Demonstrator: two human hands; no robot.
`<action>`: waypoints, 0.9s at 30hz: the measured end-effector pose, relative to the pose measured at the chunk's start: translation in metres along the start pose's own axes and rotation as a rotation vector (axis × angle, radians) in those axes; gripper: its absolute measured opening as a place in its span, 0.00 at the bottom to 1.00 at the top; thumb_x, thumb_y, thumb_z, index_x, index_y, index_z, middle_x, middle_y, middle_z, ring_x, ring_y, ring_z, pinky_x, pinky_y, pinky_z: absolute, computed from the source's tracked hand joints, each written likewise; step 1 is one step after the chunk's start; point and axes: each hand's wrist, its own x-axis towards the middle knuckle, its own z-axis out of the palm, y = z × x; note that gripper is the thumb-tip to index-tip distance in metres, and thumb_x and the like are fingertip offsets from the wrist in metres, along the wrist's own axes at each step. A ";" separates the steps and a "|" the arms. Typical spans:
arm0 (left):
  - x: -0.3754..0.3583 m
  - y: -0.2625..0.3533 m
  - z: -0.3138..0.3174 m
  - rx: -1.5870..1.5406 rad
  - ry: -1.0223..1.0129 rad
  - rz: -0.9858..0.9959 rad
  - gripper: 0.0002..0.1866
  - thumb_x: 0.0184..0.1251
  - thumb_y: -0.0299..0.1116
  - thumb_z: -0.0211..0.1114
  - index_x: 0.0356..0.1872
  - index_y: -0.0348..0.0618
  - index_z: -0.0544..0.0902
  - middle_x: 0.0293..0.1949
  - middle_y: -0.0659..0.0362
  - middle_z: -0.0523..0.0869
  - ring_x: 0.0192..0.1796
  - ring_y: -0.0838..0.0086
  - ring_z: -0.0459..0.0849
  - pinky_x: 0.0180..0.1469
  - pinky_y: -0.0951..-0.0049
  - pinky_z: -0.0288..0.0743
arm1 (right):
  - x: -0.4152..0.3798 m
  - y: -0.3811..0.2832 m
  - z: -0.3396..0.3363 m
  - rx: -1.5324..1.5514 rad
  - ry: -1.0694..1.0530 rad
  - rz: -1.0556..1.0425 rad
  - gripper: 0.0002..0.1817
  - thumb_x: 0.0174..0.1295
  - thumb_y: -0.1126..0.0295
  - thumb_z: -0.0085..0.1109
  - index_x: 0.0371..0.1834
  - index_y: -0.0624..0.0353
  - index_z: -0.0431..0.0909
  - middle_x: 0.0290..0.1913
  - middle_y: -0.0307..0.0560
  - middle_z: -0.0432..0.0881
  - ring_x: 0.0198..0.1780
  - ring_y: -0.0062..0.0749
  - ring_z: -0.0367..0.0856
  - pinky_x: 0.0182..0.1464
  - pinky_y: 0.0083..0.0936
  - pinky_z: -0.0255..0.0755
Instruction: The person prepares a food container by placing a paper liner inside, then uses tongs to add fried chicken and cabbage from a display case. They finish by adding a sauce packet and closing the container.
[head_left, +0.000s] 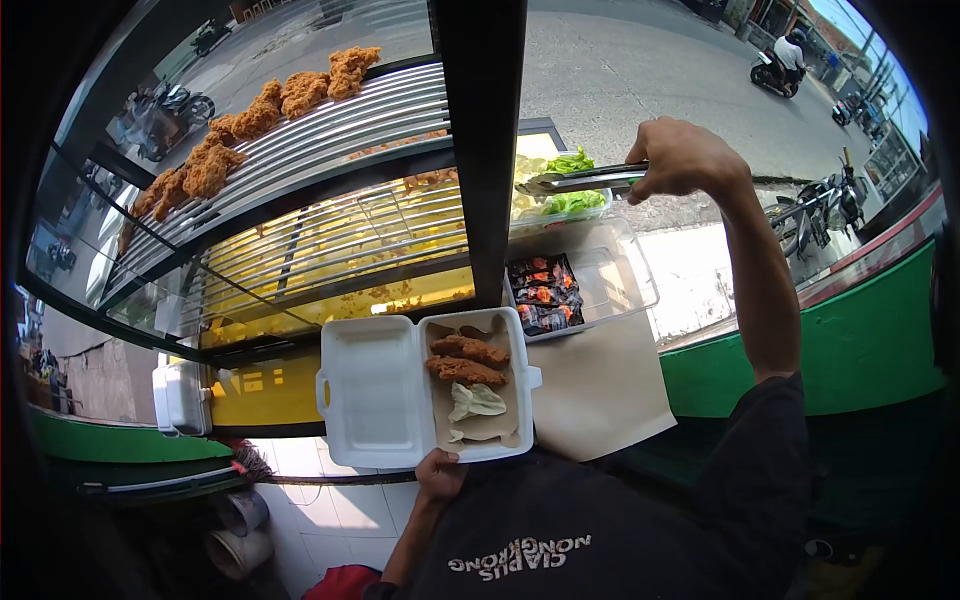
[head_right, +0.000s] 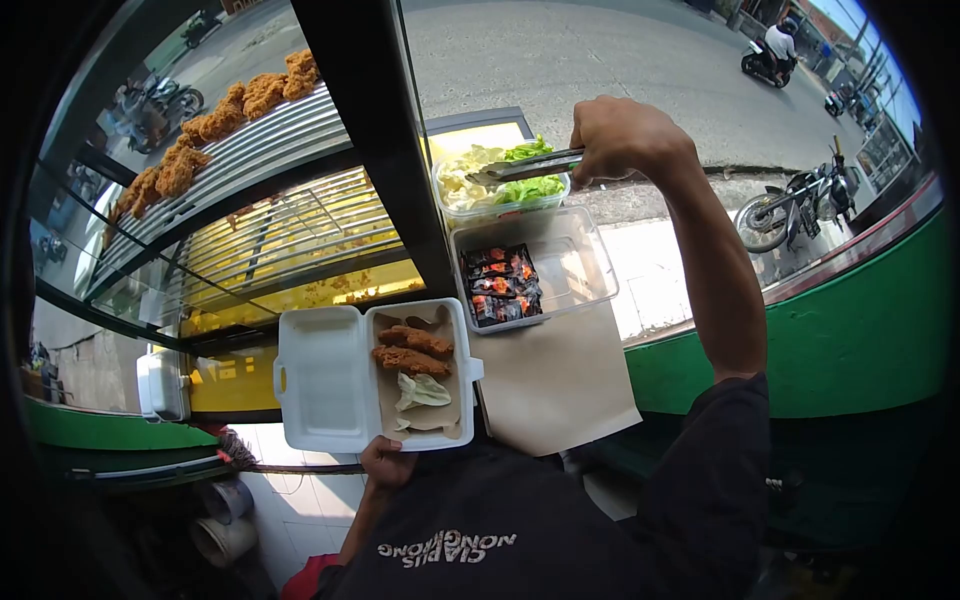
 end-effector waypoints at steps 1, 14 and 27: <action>0.000 -0.003 -0.002 -0.003 0.003 0.000 0.09 0.58 0.09 0.60 0.30 0.34 0.73 0.33 0.56 0.78 0.38 0.77 0.78 0.44 0.68 0.79 | -0.002 0.001 -0.003 0.014 -0.011 -0.007 0.15 0.47 0.63 0.74 0.39 0.54 0.89 0.27 0.47 0.87 0.27 0.33 0.82 0.33 0.33 0.74; 0.000 0.030 0.028 -0.406 0.026 -0.235 0.07 0.59 0.24 0.51 0.23 0.38 0.75 0.32 0.54 0.79 0.44 0.65 0.78 0.57 0.60 0.70 | 0.015 -0.010 0.037 -0.006 0.070 -0.012 0.23 0.46 0.58 0.76 0.45 0.57 0.87 0.36 0.53 0.87 0.37 0.41 0.86 0.44 0.35 0.79; 0.000 0.068 0.073 -0.358 0.045 -0.360 0.06 0.60 0.24 0.51 0.32 0.33 0.76 0.40 0.51 0.80 0.51 0.64 0.78 0.64 0.58 0.66 | -0.051 0.023 0.003 0.169 0.017 0.032 0.22 0.50 0.59 0.74 0.47 0.58 0.87 0.30 0.49 0.88 0.27 0.31 0.82 0.34 0.31 0.74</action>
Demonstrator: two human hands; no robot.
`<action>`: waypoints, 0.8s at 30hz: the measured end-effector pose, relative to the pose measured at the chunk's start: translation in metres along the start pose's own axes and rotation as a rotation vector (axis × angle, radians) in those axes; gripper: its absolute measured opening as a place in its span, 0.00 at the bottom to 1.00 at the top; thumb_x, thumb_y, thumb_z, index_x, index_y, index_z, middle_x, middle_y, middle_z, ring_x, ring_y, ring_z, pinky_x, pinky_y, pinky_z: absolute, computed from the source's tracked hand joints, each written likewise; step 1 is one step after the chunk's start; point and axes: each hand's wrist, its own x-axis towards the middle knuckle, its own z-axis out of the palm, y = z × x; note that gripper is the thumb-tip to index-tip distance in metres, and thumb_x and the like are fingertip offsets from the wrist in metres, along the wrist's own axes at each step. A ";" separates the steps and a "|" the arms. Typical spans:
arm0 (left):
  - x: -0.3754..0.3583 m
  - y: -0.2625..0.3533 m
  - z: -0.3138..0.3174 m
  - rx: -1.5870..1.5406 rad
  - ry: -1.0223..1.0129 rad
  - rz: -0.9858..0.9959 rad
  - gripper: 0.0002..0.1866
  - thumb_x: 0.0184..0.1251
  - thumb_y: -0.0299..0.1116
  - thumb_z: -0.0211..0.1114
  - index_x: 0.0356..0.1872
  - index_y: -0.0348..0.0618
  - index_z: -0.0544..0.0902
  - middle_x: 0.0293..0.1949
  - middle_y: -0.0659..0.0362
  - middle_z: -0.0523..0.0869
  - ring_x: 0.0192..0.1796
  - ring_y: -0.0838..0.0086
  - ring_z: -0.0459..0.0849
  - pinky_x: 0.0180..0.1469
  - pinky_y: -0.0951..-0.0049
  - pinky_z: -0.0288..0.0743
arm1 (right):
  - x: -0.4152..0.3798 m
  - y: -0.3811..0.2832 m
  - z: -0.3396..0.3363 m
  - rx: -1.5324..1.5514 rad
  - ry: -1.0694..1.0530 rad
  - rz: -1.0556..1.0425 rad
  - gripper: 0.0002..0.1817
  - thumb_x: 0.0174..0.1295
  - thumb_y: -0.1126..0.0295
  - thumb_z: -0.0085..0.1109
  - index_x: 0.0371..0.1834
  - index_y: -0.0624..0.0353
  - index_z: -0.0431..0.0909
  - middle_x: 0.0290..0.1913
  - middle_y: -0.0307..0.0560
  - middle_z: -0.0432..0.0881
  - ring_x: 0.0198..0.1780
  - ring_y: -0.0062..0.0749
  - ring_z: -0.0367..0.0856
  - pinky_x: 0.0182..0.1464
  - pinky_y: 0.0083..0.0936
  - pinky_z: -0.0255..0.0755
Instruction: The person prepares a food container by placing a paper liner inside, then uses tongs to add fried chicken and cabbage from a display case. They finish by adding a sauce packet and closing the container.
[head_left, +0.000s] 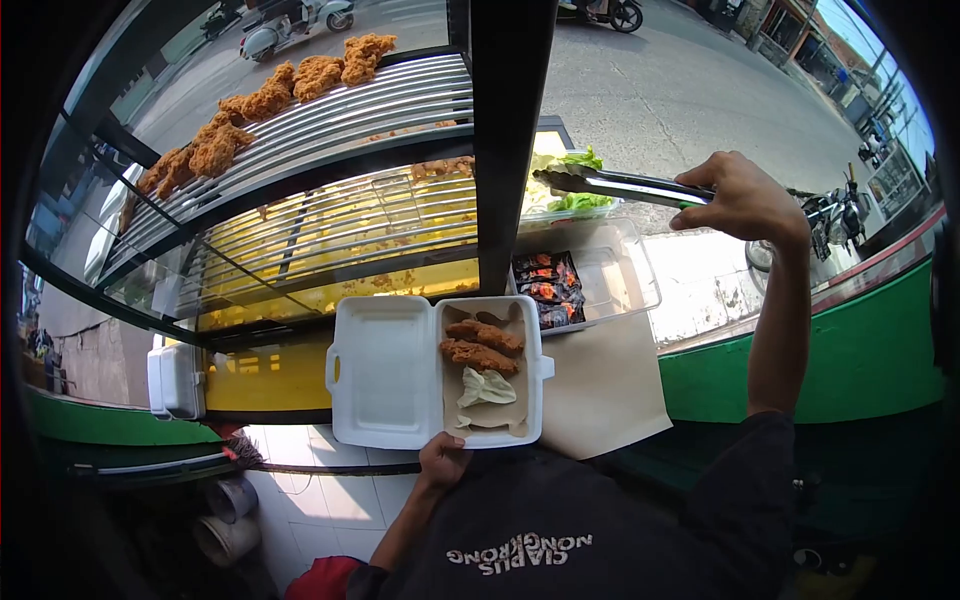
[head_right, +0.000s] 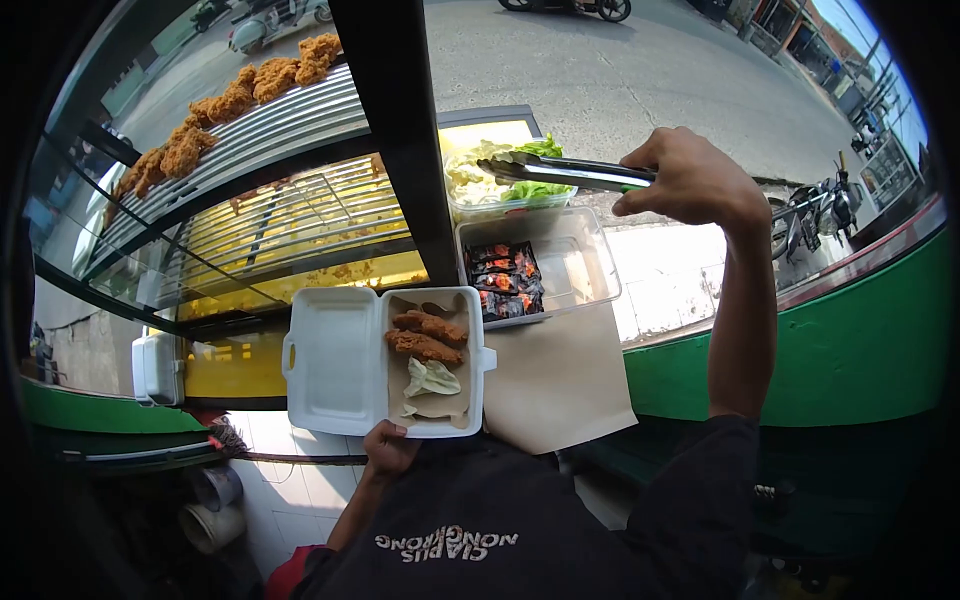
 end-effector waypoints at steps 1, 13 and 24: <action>0.007 -0.006 -0.024 -0.034 -0.112 -0.024 0.06 0.60 0.24 0.51 0.34 0.33 0.75 0.40 0.51 0.79 0.52 0.64 0.78 0.66 0.59 0.65 | -0.014 -0.002 -0.005 0.024 -0.015 -0.015 0.23 0.49 0.59 0.75 0.47 0.59 0.87 0.32 0.49 0.88 0.29 0.31 0.83 0.35 0.30 0.74; 0.014 -0.011 -0.024 -0.121 -0.194 -0.052 0.09 0.60 0.22 0.49 0.37 0.31 0.76 0.44 0.51 0.79 0.53 0.64 0.77 0.65 0.60 0.66 | -0.081 -0.021 0.033 0.304 -0.373 -0.429 0.28 0.49 0.56 0.76 0.47 0.68 0.83 0.38 0.57 0.87 0.37 0.45 0.87 0.42 0.31 0.79; 0.025 -0.020 -0.041 -0.320 -0.571 -0.007 0.21 0.60 0.24 0.49 0.56 0.28 0.71 0.59 0.50 0.75 0.65 0.61 0.72 0.74 0.56 0.58 | -0.081 -0.024 0.038 0.255 -0.388 -0.413 0.24 0.53 0.55 0.73 0.48 0.60 0.85 0.34 0.57 0.87 0.32 0.45 0.87 0.37 0.32 0.79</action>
